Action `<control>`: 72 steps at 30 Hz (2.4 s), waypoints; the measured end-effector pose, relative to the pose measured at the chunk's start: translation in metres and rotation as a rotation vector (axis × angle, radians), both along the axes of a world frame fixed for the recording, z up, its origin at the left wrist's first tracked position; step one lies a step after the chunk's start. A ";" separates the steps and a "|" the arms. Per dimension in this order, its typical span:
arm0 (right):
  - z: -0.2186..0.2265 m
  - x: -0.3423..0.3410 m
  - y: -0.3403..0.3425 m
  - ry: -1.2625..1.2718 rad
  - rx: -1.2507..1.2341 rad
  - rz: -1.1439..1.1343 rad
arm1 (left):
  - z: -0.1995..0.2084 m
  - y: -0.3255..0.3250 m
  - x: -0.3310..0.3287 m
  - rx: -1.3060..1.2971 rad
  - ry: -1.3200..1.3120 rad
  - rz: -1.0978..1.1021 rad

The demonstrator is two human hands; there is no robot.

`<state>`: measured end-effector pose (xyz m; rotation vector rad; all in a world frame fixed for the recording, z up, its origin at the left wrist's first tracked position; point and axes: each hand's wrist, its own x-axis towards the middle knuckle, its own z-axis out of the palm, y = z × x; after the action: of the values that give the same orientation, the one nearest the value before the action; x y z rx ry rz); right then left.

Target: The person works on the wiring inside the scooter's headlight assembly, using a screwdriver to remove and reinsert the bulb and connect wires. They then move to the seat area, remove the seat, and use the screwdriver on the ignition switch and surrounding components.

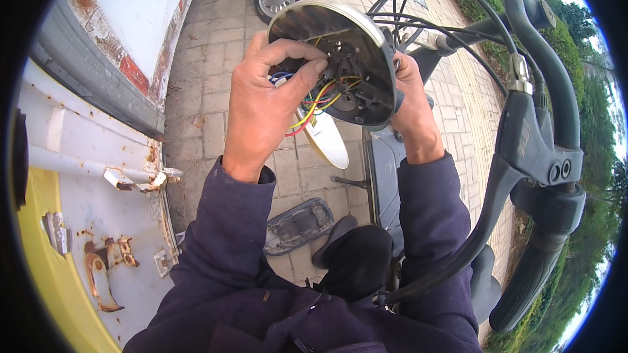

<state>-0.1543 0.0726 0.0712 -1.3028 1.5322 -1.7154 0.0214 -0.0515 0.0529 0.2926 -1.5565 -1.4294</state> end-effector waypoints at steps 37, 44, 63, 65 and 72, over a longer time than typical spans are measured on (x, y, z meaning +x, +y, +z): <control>0.023 0.075 -0.010 1.032 0.080 -0.727 | -0.017 0.010 -0.017 0.631 0.357 -0.290; 0.027 0.065 -0.010 0.846 0.152 -0.675 | -0.016 0.015 -0.020 0.518 0.334 -0.216; 0.024 0.058 -0.006 0.662 0.232 -0.590 | -0.017 0.016 -0.022 0.555 0.386 -0.295; 0.026 0.052 -0.007 0.584 0.211 -0.588 | -0.019 0.018 -0.024 0.540 0.365 -0.291; 0.022 0.051 -0.001 0.526 0.217 -0.519 | -0.020 0.013 -0.022 0.557 0.336 -0.331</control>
<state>-0.1031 0.0714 0.0936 -1.3908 2.4615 -1.4782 -0.0011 -0.0383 0.0334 0.1097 -0.9413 -2.0474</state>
